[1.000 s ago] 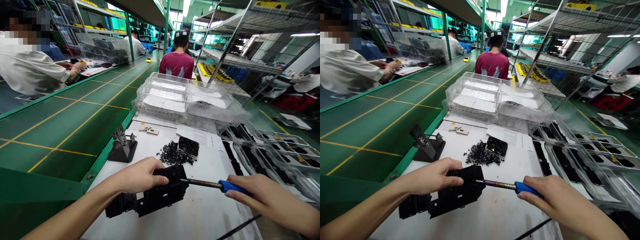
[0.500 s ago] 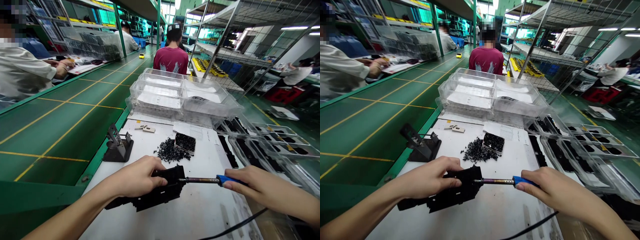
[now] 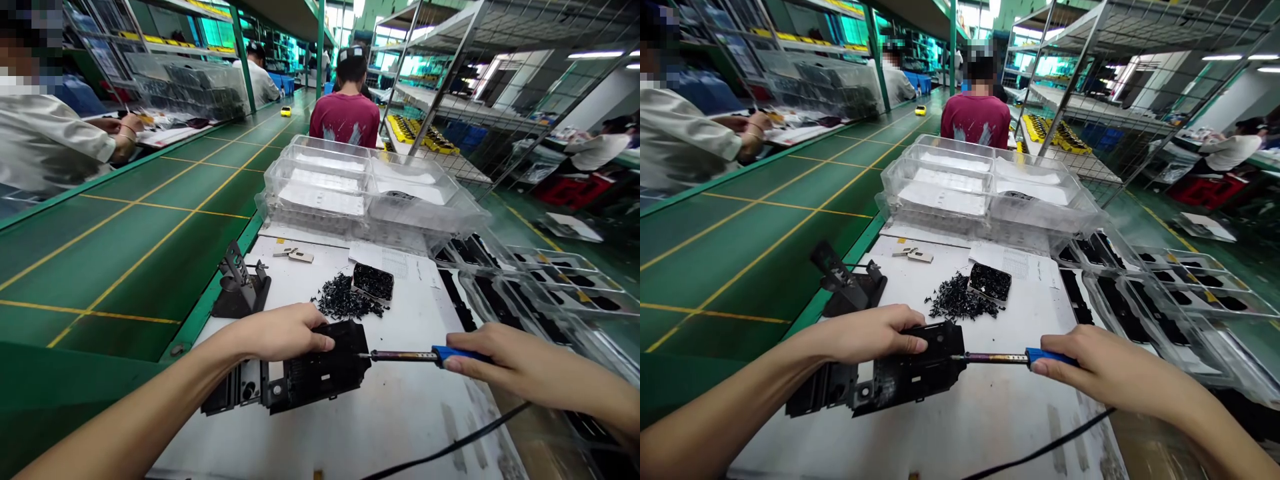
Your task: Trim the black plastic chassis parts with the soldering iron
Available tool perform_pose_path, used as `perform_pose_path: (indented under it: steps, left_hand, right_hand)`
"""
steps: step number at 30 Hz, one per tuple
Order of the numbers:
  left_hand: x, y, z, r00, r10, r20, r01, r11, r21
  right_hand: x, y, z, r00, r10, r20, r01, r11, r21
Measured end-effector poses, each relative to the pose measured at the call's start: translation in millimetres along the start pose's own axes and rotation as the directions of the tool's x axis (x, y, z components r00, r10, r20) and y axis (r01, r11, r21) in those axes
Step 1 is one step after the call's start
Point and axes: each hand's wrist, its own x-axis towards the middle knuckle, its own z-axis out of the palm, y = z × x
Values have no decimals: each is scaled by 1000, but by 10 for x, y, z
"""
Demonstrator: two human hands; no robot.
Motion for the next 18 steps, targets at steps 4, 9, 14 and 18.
perform_pose_path:
  steps: [4,9,14,18]
  left_hand:
    - [-9,-1,4,1000,4,21,-4,1000,-7]
    - [-27,13,-16,999,27,34,-27,1000,-1]
    - [-60,50,-43,993,27,111,-31,999,35]
    - [-69,76,-52,990,34,137,-39,999,34]
  right_hand:
    - [15,-31,-52,978,-8,209,30,994,-103]
    - [16,-61,-131,966,7,260,31,990,-141]
    - [25,-155,-223,944,-37,327,86,986,-139]
    - [20,-166,-250,965,-87,247,125,982,-144]
